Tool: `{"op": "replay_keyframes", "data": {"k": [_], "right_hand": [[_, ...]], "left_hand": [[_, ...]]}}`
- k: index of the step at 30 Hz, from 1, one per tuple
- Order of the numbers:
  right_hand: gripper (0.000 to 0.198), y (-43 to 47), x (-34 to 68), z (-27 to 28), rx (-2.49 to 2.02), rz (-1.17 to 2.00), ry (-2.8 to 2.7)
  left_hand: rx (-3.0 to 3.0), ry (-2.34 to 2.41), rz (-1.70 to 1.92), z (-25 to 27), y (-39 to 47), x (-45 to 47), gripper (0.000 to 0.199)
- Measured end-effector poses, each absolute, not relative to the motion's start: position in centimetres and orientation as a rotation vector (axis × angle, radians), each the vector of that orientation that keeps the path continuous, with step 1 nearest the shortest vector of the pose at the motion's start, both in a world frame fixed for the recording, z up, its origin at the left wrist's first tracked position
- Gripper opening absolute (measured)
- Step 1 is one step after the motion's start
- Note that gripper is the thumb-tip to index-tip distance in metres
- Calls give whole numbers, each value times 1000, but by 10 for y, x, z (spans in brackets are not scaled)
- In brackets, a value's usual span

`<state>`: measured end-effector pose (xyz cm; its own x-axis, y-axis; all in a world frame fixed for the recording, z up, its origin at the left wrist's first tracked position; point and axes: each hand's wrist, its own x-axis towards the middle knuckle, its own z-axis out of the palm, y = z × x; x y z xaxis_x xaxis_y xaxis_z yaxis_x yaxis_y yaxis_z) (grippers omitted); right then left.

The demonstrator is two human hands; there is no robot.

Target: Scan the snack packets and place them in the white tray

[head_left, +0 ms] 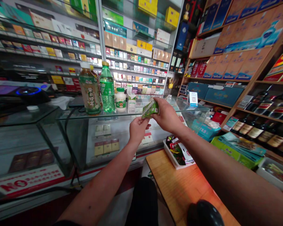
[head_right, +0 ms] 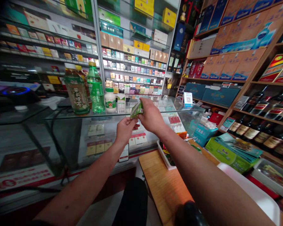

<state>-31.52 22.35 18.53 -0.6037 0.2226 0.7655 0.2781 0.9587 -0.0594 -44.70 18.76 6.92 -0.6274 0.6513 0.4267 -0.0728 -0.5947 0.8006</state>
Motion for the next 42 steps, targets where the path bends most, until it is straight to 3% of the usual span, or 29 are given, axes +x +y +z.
{"op": "replay_keyframes", "data": {"k": [8,15,21,26,29,35,42], "right_hand": [[65,251,-363,195,-304,-136,-2311],[41,269,-399,196,-476,-144,-2223],[63,277,-419,182,-692,-65,-2263],[81,293,-416,174,-572,16,-2328],[77,297,-395,171,-531,35,-2328],[36,261,-297,146,-642,171,-2382],[30,190,-127,68,-877,463,-2038]], "left_hand": [[899,1010,2322,63,212,-474,36],[788,1017,2361,62,221,-483,40],[639,996,2380,67,227,-488,43],[649,1071,2333,67,228,-490,45],[673,1143,2301,63,224,-487,39],[768,1190,2262,45,206,-456,25],[956,1191,2109,-12,174,-381,28]]}}
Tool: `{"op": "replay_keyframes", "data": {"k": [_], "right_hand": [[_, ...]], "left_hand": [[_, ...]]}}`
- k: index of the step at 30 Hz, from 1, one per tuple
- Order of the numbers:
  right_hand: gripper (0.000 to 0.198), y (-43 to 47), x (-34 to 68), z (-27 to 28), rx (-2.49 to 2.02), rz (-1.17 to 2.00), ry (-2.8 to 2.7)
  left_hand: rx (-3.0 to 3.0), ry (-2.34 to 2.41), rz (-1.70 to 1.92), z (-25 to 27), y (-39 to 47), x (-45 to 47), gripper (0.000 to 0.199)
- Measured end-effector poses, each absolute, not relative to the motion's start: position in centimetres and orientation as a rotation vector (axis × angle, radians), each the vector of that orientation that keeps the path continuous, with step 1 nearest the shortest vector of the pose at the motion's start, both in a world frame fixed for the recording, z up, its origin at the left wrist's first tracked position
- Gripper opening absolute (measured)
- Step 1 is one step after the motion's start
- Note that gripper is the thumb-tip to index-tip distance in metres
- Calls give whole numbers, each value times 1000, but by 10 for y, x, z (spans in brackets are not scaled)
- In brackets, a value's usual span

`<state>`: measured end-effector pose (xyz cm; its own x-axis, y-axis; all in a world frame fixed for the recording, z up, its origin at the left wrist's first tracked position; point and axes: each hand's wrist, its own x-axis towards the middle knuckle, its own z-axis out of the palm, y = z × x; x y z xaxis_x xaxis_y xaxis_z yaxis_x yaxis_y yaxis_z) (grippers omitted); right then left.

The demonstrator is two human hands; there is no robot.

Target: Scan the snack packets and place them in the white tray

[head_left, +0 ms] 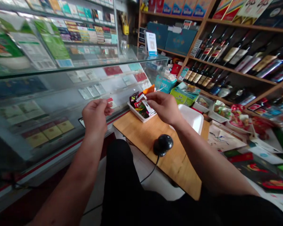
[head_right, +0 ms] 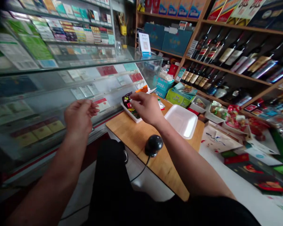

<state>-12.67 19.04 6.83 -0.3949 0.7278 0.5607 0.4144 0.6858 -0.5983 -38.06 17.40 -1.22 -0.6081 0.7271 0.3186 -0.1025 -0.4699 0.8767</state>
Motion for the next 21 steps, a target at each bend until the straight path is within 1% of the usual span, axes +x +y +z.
{"op": "replay_keyframes", "data": {"k": [4,6,12,16,21], "right_hand": [[30,143,-43,-1,-1157,512,-1617],[30,116,-9,-42,-1265,535,-1485],[39,29,87,-154,-1690,528,-1232],[41,-25,156,-198,-1882,349,-1197],[36,-55,199,-225,-1974,191,-1139]], "left_hand": [[935,1204,1931,-53,150,-323,27],[977,1218,1838,-71,136,-291,29],[1283,1196,1385,-120,93,-211,29],[1419,1263,1267,-150,81,-191,28],[1406,1362,1219,-175,76,-188,35]]}}
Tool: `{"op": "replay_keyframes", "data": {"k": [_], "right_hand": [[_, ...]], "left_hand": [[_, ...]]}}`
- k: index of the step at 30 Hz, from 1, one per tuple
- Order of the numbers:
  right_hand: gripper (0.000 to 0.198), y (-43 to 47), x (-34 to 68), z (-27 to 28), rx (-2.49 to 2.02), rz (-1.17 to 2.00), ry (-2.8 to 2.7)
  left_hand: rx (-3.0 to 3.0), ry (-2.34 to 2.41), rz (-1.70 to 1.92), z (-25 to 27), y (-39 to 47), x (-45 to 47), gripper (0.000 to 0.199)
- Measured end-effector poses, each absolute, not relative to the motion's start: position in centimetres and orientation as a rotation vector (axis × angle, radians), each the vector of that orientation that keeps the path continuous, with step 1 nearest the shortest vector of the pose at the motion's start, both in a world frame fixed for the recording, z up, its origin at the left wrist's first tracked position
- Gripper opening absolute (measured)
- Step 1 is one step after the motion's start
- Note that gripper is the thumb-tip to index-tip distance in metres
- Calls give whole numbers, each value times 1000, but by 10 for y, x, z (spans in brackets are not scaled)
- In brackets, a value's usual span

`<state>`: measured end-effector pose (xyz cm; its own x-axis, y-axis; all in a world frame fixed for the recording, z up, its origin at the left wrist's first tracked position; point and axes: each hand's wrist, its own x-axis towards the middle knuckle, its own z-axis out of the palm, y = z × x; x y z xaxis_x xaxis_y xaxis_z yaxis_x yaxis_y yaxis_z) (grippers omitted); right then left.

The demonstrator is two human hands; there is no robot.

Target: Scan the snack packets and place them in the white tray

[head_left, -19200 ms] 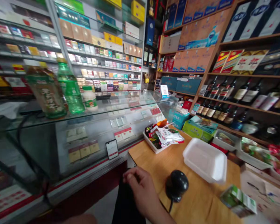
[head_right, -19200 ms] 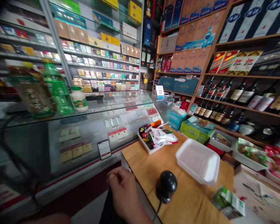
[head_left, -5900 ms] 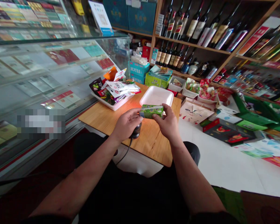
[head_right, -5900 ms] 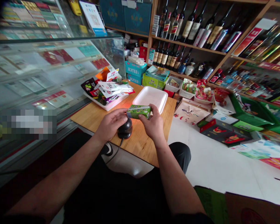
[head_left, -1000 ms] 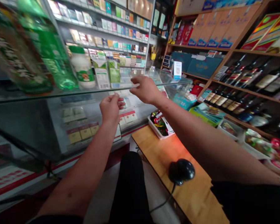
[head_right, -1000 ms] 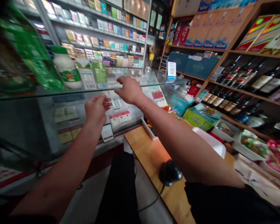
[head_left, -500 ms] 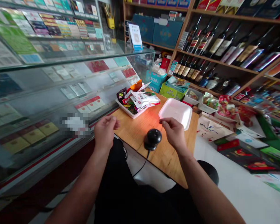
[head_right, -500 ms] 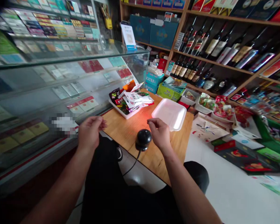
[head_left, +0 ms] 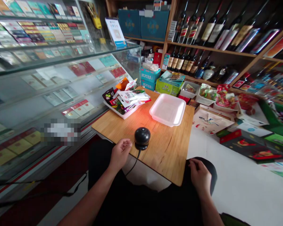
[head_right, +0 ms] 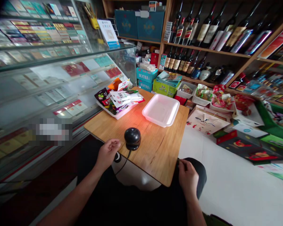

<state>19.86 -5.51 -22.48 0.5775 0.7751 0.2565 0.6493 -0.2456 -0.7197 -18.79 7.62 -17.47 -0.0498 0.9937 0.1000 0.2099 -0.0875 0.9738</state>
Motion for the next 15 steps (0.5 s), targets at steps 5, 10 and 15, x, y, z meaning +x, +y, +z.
{"op": "replay_keyframes", "data": {"k": [5,10,15], "right_hand": [[29,-47,183,-233,-1984,82,-1435],[26,-41,175,-234,-1928,99,-1511],[30,-35,172,-238,-1975,121,-1545]], "left_hand": [[1382,1401,1170,-178,71,-182,36],[1347,1398,1181,-177,70,-179,38],[1377,1393,1196,-184,73,-181,35]]}}
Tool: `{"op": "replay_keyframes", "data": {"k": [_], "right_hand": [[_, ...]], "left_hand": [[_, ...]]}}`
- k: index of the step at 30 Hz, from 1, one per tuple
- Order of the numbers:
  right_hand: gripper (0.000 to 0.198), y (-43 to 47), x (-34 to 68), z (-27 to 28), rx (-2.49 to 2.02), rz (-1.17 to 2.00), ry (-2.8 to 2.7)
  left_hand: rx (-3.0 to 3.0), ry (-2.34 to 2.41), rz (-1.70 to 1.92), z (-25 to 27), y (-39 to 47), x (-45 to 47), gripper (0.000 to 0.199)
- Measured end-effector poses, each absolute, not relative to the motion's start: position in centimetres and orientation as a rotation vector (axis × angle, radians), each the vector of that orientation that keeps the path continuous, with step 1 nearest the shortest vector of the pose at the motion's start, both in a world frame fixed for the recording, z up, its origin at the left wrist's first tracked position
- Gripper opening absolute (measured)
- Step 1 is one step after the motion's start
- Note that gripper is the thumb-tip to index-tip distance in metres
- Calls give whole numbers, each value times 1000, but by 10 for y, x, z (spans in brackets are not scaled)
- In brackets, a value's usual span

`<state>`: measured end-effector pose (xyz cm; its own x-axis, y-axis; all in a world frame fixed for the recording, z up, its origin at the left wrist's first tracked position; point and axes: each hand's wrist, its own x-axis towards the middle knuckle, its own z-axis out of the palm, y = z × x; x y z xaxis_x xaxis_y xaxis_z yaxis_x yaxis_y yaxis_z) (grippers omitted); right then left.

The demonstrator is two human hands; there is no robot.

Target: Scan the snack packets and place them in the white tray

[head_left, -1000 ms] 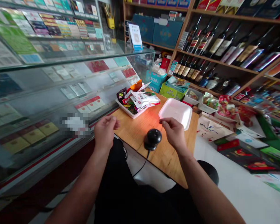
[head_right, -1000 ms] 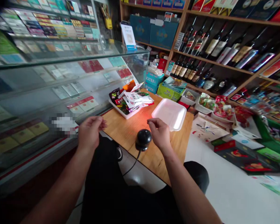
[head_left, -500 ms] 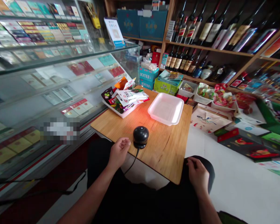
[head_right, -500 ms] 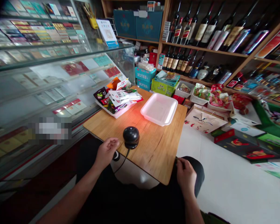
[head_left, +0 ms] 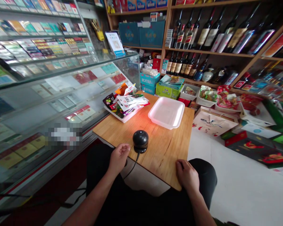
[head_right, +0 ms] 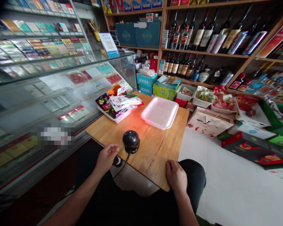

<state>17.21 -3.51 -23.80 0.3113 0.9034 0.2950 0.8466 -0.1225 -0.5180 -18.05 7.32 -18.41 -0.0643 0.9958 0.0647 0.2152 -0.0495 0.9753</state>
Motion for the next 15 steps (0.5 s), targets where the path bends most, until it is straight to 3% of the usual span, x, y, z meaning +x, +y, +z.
{"op": "replay_keyframes", "data": {"k": [15], "right_hand": [[29,-33,163,-241,-1988,112,-1630]], "left_hand": [[1400,1384,1087,-215,66,-175,37]]}}
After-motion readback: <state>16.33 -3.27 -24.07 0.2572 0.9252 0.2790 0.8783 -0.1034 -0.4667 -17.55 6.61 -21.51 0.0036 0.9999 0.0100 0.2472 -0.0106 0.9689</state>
